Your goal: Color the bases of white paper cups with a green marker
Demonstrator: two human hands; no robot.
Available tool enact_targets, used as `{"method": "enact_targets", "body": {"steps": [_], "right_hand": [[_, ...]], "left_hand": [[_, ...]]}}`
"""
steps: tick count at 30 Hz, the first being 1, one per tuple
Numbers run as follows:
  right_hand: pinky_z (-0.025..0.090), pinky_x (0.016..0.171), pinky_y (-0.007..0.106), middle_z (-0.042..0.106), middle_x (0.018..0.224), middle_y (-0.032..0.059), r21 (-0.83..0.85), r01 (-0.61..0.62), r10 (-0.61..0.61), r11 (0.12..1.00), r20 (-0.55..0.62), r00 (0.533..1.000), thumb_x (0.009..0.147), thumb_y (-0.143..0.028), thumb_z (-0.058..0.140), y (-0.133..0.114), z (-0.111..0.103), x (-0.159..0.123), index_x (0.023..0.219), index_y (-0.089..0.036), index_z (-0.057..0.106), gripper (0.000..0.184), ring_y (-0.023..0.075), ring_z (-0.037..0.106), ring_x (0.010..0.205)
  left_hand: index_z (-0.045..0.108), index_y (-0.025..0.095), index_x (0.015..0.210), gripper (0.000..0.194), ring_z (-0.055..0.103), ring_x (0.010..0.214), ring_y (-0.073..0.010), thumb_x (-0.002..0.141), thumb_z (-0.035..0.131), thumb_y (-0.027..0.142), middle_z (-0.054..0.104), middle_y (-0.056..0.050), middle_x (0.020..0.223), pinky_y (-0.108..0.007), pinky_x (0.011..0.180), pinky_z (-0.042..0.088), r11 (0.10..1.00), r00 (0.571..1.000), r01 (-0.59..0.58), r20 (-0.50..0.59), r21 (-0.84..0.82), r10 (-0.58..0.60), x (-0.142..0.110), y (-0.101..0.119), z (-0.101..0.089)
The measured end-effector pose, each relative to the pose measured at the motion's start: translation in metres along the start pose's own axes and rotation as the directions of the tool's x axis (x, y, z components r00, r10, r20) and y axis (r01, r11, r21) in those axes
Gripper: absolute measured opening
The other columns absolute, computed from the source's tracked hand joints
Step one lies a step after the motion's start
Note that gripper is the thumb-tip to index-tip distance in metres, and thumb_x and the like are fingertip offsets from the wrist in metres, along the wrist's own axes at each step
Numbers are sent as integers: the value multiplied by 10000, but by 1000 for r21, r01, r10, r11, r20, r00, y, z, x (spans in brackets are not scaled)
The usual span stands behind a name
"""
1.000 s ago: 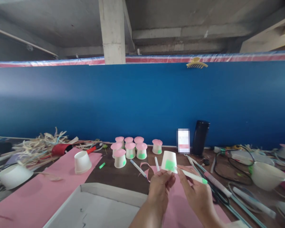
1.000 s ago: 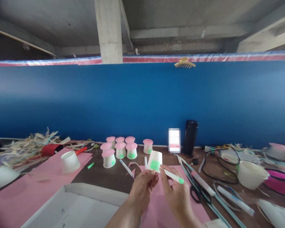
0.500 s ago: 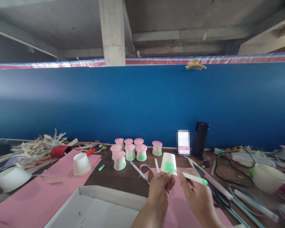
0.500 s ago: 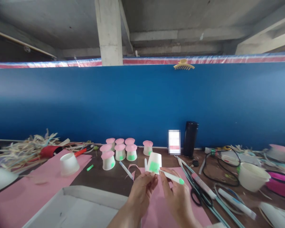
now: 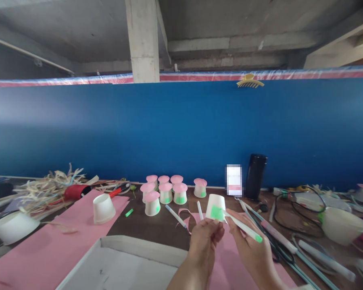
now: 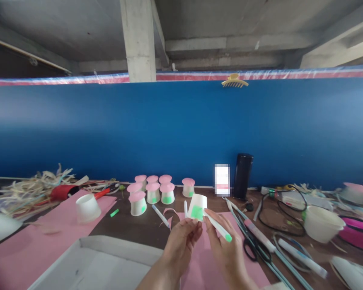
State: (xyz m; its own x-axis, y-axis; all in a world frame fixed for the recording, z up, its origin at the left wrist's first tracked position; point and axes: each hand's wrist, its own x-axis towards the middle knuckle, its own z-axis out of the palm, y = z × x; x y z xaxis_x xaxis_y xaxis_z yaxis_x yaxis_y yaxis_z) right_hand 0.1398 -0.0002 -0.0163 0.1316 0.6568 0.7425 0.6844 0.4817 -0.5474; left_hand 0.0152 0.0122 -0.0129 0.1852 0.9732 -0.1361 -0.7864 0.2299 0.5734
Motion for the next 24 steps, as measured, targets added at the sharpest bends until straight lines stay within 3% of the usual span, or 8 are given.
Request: {"method": "enact_targets", "body": {"steps": [6, 12, 18, 24], "right_hand": [[524, 757, 299, 685, 982, 96, -25, -68, 69, 997, 58, 996, 864, -405, 478, -5, -3, 1, 944, -185, 653, 293, 217, 650, 885], [499, 827, 311, 678, 1006, 74, -31, 16, -16, 999, -18, 1000, 847, -370, 516, 0, 0, 0, 1011, -200, 650, 271, 212, 635, 935], [521, 730, 278, 688, 972, 92, -12, -78, 79, 997, 85, 993, 861, -391, 490, -6, -2, 0, 960, -188, 646, 275, 203, 659, 833], [520, 734, 291, 679, 993, 116, -38, -28, 29, 999, 30, 999, 863, -403, 479, -8, -3, 1, 968, -176, 651, 304, 217, 646, 862]], "left_hand": [[601, 102, 558, 173, 600, 629, -99, 614, 764, 113, 579, -21, 599, -198, 687, 532, 1000, 1000, 0, -31, -5, 0, 3, -1, 0], [618, 94, 584, 141, 596, 639, -96, 638, 746, 119, 583, -26, 612, -198, 688, 530, 1000, 1000, 10, 6, 8, -10, 1, -1, -1], [619, 95, 580, 133, 589, 638, -92, 639, 738, 107, 577, -25, 616, -193, 700, 525, 1000, 1000, 3, -5, 3, -3, 2, -1, -1], [623, 88, 589, 132, 582, 628, -91, 643, 740, 118, 571, -24, 615, -205, 706, 526, 1000, 1000, -9, 21, 4, 9, 1, -1, -1]]}}
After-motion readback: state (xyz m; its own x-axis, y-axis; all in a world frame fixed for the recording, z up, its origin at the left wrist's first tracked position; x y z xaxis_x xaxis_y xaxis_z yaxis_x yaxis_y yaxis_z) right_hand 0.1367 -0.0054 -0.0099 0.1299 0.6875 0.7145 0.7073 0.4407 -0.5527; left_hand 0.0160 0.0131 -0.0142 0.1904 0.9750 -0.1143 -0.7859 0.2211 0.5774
